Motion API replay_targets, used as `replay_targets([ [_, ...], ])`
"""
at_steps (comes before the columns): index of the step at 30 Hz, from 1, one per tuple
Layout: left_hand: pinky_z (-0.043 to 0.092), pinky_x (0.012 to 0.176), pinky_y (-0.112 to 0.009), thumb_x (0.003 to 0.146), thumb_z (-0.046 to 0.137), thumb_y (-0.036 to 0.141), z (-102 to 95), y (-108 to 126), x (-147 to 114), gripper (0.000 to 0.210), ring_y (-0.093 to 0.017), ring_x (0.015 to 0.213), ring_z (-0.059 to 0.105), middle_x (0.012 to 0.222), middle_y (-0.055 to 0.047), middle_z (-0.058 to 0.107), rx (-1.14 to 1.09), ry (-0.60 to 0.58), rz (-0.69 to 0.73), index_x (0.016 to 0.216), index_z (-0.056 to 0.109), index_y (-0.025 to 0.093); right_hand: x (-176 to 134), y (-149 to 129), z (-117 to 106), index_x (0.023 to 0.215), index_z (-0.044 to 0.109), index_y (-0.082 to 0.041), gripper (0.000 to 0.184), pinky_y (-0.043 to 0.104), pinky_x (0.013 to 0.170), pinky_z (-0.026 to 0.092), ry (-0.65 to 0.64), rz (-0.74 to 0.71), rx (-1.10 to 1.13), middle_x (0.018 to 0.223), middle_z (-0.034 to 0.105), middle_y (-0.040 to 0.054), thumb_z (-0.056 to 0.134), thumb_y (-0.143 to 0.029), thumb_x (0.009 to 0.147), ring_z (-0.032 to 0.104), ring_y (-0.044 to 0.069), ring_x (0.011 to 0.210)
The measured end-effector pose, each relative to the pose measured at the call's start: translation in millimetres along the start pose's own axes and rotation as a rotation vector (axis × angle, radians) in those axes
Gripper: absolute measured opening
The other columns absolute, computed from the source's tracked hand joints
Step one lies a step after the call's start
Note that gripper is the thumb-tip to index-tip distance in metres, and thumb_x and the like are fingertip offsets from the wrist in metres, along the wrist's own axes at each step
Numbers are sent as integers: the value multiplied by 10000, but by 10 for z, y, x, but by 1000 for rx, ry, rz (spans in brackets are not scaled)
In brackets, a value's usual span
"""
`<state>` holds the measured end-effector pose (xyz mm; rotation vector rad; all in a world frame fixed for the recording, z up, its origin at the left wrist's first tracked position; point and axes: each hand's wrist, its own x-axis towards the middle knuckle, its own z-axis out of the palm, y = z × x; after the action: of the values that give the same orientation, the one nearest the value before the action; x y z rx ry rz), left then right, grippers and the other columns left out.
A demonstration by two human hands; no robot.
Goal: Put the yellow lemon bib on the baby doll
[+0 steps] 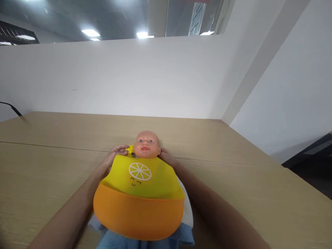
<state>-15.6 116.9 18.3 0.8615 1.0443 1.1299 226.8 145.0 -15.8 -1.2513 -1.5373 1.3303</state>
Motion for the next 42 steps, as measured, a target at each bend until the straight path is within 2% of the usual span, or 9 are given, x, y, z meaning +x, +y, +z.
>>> replay_targets([
  [3, 455, 547, -255, 510, 764, 170, 25, 40, -34, 373, -143, 557, 617, 684, -13, 680, 7, 21, -45, 854, 623, 143, -26, -64, 9, 858, 716, -137, 291, 345, 747, 499, -12, -27, -26, 926, 711, 75, 618, -330, 663, 630, 253, 875],
  [7, 435, 531, -252, 521, 745, 180, 44, 63, -45, 345, -144, 540, 608, 671, -15, 682, 53, 16, -43, 849, 647, 134, -107, -169, 20, 946, 712, -155, 382, 359, 784, 504, -1, -51, -25, 1023, 696, 71, 600, -371, 651, 613, 281, 969],
  [12, 446, 580, -272, 566, 703, 241, 45, 56, -14, 329, -174, 621, 627, 757, -50, 714, 173, -22, -13, 876, 679, 134, -149, -219, -22, 918, 719, -152, 343, 338, 735, 516, -62, -5, -95, 981, 708, 62, 593, -338, 659, 627, 283, 951],
  [18, 454, 670, -259, 606, 553, 234, 66, 68, 0, 251, -199, 783, 638, 852, -61, 729, 313, -12, 123, 763, 720, 132, -174, -265, -29, 847, 714, -139, 276, 299, 659, 504, 16, 15, -188, 944, 715, 61, 590, -282, 645, 636, 279, 911],
  [23, 434, 573, -254, 527, 476, 177, 113, 109, -57, 383, -190, 676, 635, 801, -65, 730, 314, -57, 34, 809, 727, 111, -220, -279, -62, 832, 704, -130, 270, 279, 649, 480, 15, -25, -292, 933, 711, 60, 515, -231, 667, 631, 264, 902],
  [27, 460, 567, -281, 561, 568, 197, 70, 67, -44, 325, -187, 592, 628, 719, -59, 722, 236, -113, -55, 841, 719, 131, -278, -230, -169, 855, 701, -142, 311, 257, 634, 466, -45, -57, -306, 895, 709, 37, 470, -172, 651, 634, 221, 844],
  [33, 502, 697, -329, 551, 739, 223, -59, 14, -23, 331, -229, 738, 665, 868, -84, 734, 342, -292, -8, 874, 716, 152, -405, -161, -341, 1008, 695, -169, 372, 300, 744, 495, -137, -86, -106, 1051, 687, 40, 499, -216, 695, 637, 208, 900],
  [38, 501, 695, -334, 590, 716, 240, -89, 32, -43, 337, -235, 753, 664, 898, -81, 733, 402, -303, 25, 917, 720, 160, -481, -157, -445, 1010, 700, -162, 340, 362, 911, 458, -225, -178, -25, 1171, 638, 70, 566, -346, 758, 598, 225, 1050],
  [42, 493, 666, -317, 609, 678, 247, -90, 16, -20, 302, -230, 734, 658, 853, -77, 735, 462, -305, 61, 889, 731, 149, -505, -136, -456, 959, 718, -176, 322, 375, 880, 480, -313, -177, -110, 1119, 665, 72, 628, -378, 725, 620, 243, 1020],
])
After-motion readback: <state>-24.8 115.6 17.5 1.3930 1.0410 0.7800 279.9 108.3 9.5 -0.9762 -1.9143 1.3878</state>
